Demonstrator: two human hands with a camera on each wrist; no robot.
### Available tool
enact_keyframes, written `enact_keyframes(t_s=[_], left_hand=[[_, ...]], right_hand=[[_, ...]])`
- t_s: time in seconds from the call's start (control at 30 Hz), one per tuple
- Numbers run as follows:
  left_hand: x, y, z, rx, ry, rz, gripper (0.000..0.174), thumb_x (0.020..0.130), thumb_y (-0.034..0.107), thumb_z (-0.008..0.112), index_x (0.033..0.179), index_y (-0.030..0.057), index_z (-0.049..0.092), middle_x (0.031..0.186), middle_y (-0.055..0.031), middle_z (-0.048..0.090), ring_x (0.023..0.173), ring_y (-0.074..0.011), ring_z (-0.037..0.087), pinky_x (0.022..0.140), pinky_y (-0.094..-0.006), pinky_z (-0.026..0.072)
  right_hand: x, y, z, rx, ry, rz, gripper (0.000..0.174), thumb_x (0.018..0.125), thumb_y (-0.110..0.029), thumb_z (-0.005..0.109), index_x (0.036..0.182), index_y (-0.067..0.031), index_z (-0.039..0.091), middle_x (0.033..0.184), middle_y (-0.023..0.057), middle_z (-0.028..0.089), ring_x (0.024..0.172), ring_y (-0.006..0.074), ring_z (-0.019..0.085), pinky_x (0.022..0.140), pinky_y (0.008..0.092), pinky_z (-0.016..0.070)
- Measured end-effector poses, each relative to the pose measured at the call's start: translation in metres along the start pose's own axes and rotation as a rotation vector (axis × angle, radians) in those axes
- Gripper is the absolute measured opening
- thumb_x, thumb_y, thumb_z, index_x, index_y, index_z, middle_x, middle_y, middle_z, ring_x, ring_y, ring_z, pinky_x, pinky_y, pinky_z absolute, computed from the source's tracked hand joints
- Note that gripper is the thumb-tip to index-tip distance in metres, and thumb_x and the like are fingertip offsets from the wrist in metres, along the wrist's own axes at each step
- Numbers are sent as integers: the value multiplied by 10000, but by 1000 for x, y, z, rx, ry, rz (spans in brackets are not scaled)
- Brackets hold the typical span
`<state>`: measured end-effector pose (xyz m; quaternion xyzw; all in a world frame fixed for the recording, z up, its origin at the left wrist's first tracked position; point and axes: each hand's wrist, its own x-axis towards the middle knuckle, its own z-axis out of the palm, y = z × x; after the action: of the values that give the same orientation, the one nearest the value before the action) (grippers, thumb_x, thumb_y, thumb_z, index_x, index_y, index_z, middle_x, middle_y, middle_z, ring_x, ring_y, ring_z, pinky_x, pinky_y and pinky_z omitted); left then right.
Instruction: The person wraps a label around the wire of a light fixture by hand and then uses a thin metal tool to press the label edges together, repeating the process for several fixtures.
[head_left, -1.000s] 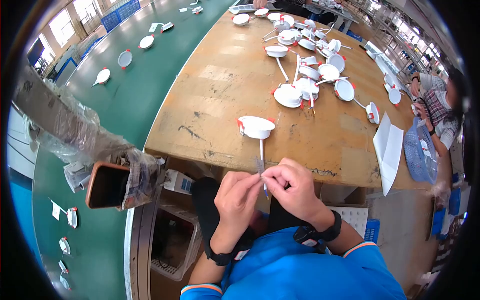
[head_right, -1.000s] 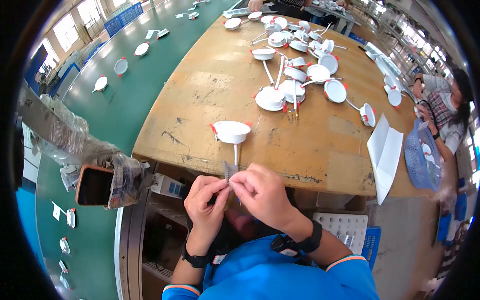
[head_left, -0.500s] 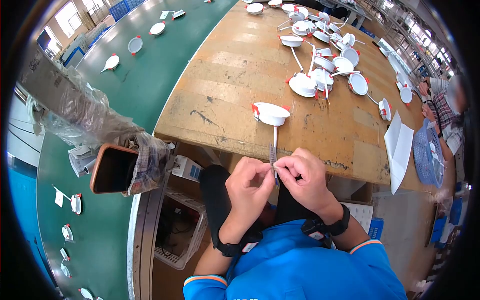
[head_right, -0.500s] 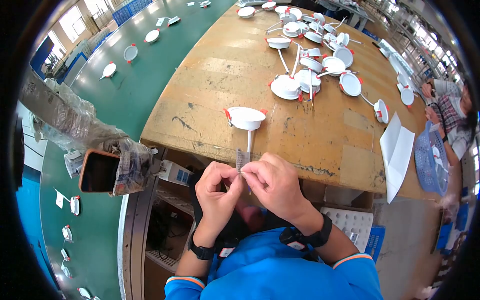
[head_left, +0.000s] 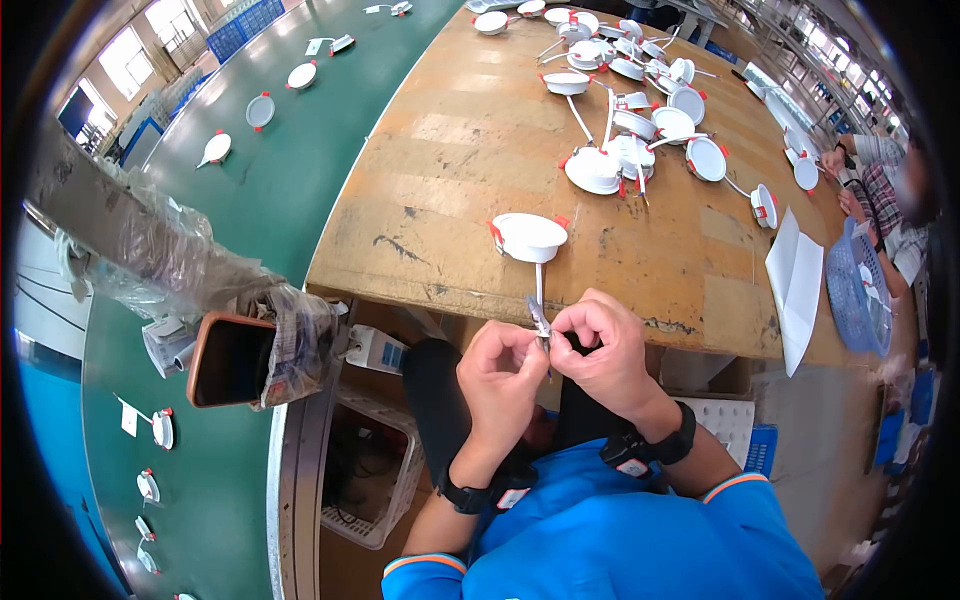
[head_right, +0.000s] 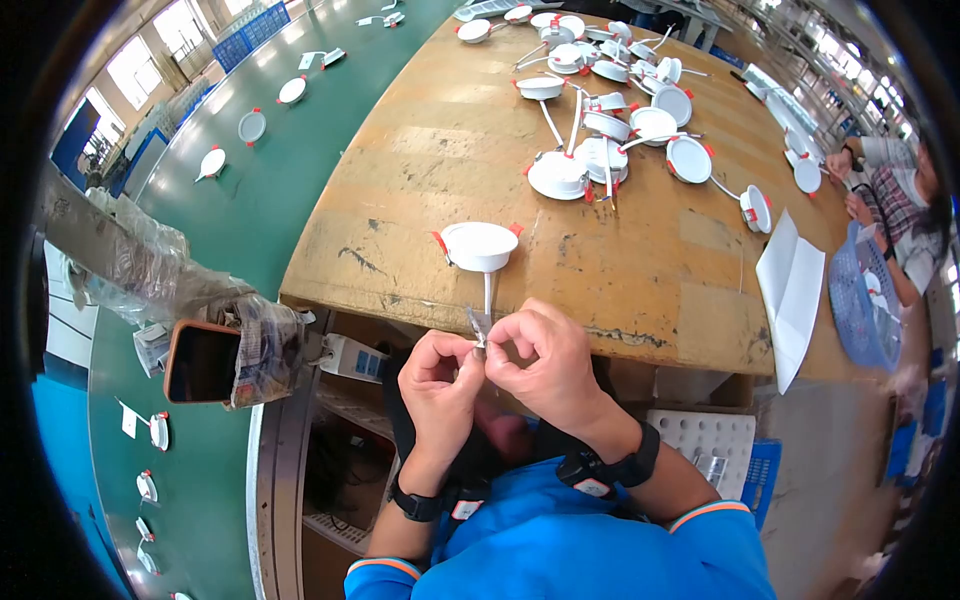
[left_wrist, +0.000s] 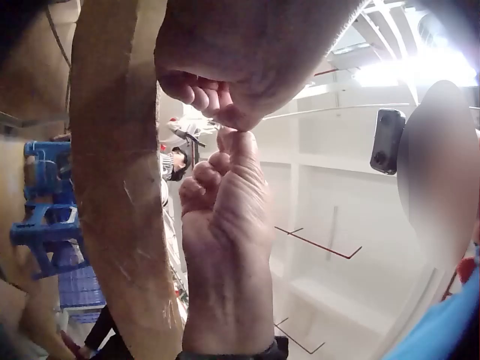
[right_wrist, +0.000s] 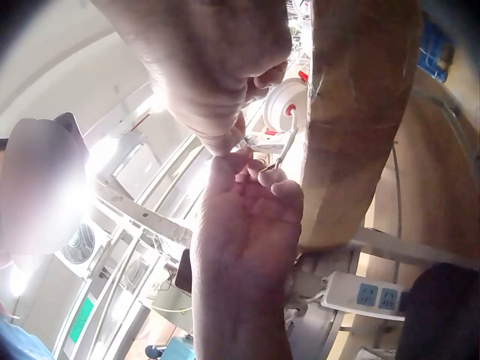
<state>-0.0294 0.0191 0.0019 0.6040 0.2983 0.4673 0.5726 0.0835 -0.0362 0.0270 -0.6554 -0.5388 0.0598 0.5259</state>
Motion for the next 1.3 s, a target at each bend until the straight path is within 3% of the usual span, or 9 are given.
enact_keyframes(t_s=[0.17, 0.27, 0.37, 0.4, 0.5, 0.6, 0.97, 1.1, 1.3], left_hand=[[-1, 9, -1, 71, -9, 77, 126, 698, -33, 651, 810, 4, 607, 733, -50, 559, 615, -91, 523, 545, -225, 420], [1, 15, -7, 299, -56, 290, 208, 685, -22, 674, 881, 15, 616, 772, -82, 569, 652, -155, 551, 564, -264, 443], [3, 8, -13, 498, -21, 474, 231, 685, -1, 693, 905, 23, 623, 775, -76, 576, 633, -150, 527, 549, -234, 431], [3, 12, -13, 503, -30, 441, 255, 664, 9, 701, 906, 30, 624, 774, -97, 578, 674, -229, 551, 580, -295, 448], [4, 14, -13, 483, -61, 460, 234, 669, -8, 689, 892, 31, 631, 753, -84, 585, 672, -220, 554, 581, -293, 451], [4, 10, -12, 489, -55, 494, 180, 701, -41, 666, 869, 20, 644, 754, -90, 588, 644, -160, 563, 541, -225, 440], [4, 12, -11, 364, -53, 259, 74, 714, -52, 616, 757, 5, 598, 700, -37, 557, 596, -79, 502, 518, -193, 393], [2, 8, -6, 225, -19, 133, 75, 699, -39, 631, 737, 4, 582, 672, -40, 549, 586, -90, 525, 514, -211, 410], [1, 0, 6, -38, 66, 43, 56, 731, -52, 614, 734, -11, 575, 683, -2, 520, 598, -36, 480, 529, -172, 376]], right_hand=[[1, 1, -3, 45, -9, 15, 108, 643, 4, 652, 710, -49, 586, 570, 7, 379, 485, 105, 348, 446, 250, 281], [0, 1, -8, -41, -63, 1, 105, 666, -38, 669, 711, -71, 580, 573, 27, 406, 489, 150, 412, 444, 286, 329], [1, -2, -8, -25, -86, -13, 100, 676, -48, 673, 720, -67, 585, 574, 31, 412, 493, 156, 422, 449, 295, 339], [1, -3, -9, -40, -101, -25, 99, 679, -47, 672, 723, -66, 585, 578, 36, 421, 500, 164, 434, 454, 300, 347], [3, -4, -11, -82, -129, -88, 98, 683, -46, 669, 733, -61, 585, 593, 51, 448, 524, 192, 466, 470, 316, 372], [5, -3, -13, -112, -132, -176, 103, 681, -43, 668, 739, -58, 583, 609, 66, 471, 552, 221, 493, 487, 330, 391], [6, 0, -11, -134, -163, -246, 128, 641, -27, 662, 716, -67, 566, 617, 63, 474, 564, 229, 503, 486, 336, 397], [5, 1, -6, -91, -112, -151, 129, 630, -16, 647, 693, -76, 551, 608, 53, 461, 543, 208, 483, 471, 318, 383], [3, 5, -4, 77, -23, 70, 89, 665, -17, 643, 711, -55, 578, 613, 31, 443, 507, 132, 423, 466, 263, 346]])
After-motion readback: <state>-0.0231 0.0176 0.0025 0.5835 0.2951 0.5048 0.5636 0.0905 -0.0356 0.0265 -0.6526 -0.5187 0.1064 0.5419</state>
